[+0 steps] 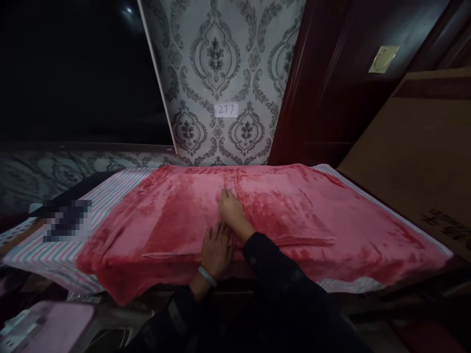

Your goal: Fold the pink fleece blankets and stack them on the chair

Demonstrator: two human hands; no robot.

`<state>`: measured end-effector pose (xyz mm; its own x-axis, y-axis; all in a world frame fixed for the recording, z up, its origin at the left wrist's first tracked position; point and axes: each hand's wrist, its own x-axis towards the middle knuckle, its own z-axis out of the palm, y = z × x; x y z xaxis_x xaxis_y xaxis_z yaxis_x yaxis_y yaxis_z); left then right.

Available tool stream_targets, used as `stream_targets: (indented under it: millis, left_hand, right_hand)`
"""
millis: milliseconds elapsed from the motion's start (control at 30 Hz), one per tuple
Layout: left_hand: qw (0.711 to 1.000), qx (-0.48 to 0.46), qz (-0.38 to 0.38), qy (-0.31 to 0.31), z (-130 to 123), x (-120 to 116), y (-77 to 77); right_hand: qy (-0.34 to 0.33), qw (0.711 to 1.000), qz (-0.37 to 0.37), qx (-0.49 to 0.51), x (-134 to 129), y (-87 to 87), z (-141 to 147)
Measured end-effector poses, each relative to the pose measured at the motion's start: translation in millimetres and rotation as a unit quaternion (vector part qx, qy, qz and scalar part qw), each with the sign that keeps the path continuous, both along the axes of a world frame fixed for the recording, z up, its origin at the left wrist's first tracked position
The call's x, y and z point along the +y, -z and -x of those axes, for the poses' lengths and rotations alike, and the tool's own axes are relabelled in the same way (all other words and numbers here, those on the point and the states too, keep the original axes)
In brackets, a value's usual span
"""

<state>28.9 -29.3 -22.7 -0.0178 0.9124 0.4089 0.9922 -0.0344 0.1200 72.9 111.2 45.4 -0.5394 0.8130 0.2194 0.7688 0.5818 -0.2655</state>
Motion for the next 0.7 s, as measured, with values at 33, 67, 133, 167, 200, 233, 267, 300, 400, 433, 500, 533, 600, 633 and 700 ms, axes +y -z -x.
stream_targets:
  millis: [33,67,133,167,200,233,267,300,400,433,500,533,600,633,700]
  left_hand:
    - [1.000,-0.005,-0.002,0.001,-0.1,-0.2,0.1]
    - [1.000,-0.010,-0.002,0.003,-0.1,-0.3,0.5]
    - [1.000,-0.020,0.001,0.006,-0.2,-0.9,1.9]
    - [1.000,-0.023,0.003,0.009,-0.4,-1.2,3.0]
    - [1.000,-0.026,0.005,0.011,-0.8,-1.7,4.0]
    - [0.999,-0.028,0.009,0.012,-1.4,-2.4,4.6]
    - [0.999,-0.032,0.015,0.012,-2.1,-3.2,4.5]
    - [0.999,-0.037,0.022,0.012,-2.5,-4.4,3.1]
    - [0.995,-0.077,0.052,0.038,3.2,-10.3,-12.1]
    - [0.992,-0.096,0.062,0.058,9.2,-13.1,-21.0]
    - [0.986,-0.128,0.067,0.083,28.6,-19.2,-42.5]
    - [0.987,-0.133,0.060,0.074,41.6,-22.2,-53.1]
    - [0.994,-0.101,0.031,0.003,70.6,-27.7,-69.2]
    - [0.996,-0.071,0.023,-0.046,84.6,-29.8,-73.0]
    - [0.990,-0.014,0.043,-0.135,107.2,-32.3,-70.6]
  right_hand:
    - [-0.035,0.999,-0.017,-0.008,1.2,2.8,3.1]
    - [-0.065,0.997,-0.019,-0.024,2.9,7.6,5.3]
    - [-0.089,0.994,0.009,-0.065,7.7,20.9,6.9]
    - [-0.090,0.992,0.025,-0.081,10.4,27.8,6.6]
    - [-0.089,0.991,0.035,-0.091,13.0,34.0,5.8]
    - [-0.087,0.991,0.037,-0.095,15.4,38.5,5.0]
    - [-0.087,0.991,0.037,-0.098,17.3,41.1,4.2]
    - [-0.088,0.991,0.035,-0.099,18.5,41.6,3.7]
    - [-0.089,0.989,0.049,-0.106,16.6,31.7,4.6]
    - [-0.082,0.989,0.062,-0.109,13.7,26.4,5.5]
    - [-0.059,0.988,0.086,-0.109,4.2,16.9,7.3]
    - [-0.051,0.990,0.086,-0.101,-2.1,14.1,7.8]
    - [-0.056,0.994,0.059,-0.074,-16.8,14.5,7.4]
    - [-0.069,0.995,0.042,-0.064,-24.4,17.7,6.5]
    - [-0.096,0.993,0.026,-0.057,-37.6,28.1,4.0]
